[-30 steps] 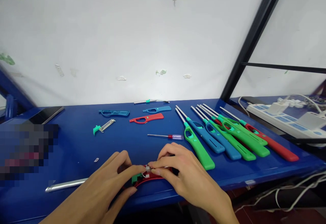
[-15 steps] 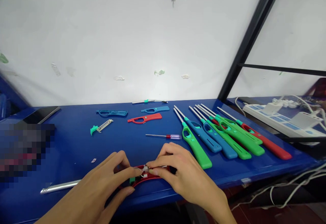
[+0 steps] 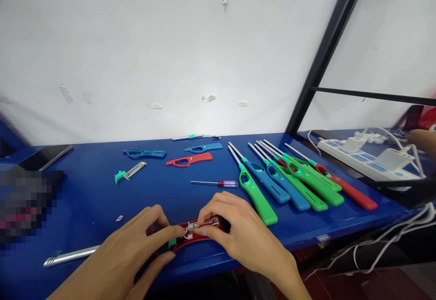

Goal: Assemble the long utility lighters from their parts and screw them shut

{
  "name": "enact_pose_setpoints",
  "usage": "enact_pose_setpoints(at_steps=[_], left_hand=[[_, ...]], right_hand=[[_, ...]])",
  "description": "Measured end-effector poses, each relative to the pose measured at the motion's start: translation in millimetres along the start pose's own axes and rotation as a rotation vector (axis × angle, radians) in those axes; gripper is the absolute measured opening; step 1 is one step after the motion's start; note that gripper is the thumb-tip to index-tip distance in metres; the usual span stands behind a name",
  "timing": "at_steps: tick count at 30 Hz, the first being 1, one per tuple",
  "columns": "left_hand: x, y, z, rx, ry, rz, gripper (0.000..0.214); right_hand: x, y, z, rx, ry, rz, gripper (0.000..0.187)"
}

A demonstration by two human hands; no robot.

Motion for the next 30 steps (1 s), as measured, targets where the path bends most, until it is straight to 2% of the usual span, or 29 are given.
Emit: enact_pose_setpoints(at_steps=[6,11,14,19,21,22,24,25,28,30], left_hand=[[0,2.6,-1,-0.017,0.011,-0.084,0.041],[-4,-1.5,2,-0.002,0.034,-0.042,0.042],[-3,1.6,1,-0.001,0.022,-0.068,0.042],[1,7.2,0,-0.025,0.01,-0.122,0.032],[1,8.2,-1,-0.034,0.007,-0.127,0.03],[1,8.6,-1,-0.036,0.005,-0.128,0.03],[0,8.3,-1,-0.047,0.009,-0.112,0.033],[-1,7.6,-1,-0.053,0.014,-0.096,0.037],[-3,6.8,-1,-0.047,0.027,-0.054,0.049],[-4,9.0,0,-0.03,0.034,-0.058,0.053]], right_hand=[[-1,1,0,-0.01,0.041,-0.012,0.014],[-4,0,-3,-0.012,0.037,-0.013,0.014],[-2,-1,-1,0.009,0.055,-0.033,0.014],[-9,21,18,0.124,0.169,-0.219,0.019],[-23,30,31,0.254,0.235,-0.218,0.02],[-34,33,35,0.338,0.257,-0.182,0.02],[-62,28,37,0.587,0.3,0.014,0.026],[-77,28,35,0.64,0.309,0.086,0.027],[-123,22,18,0.743,0.318,0.244,0.032],[-147,14,1,0.813,0.3,0.327,0.026]])
Point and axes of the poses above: each hand's wrist, its own x-axis away from the middle knuckle, its own y-axis out of the back of the hand, z = x × y, the point moved 7 cm from there along -x, towards the middle knuckle, and after that the axes turned 5 degrees about -z, right-handed, at the moved point
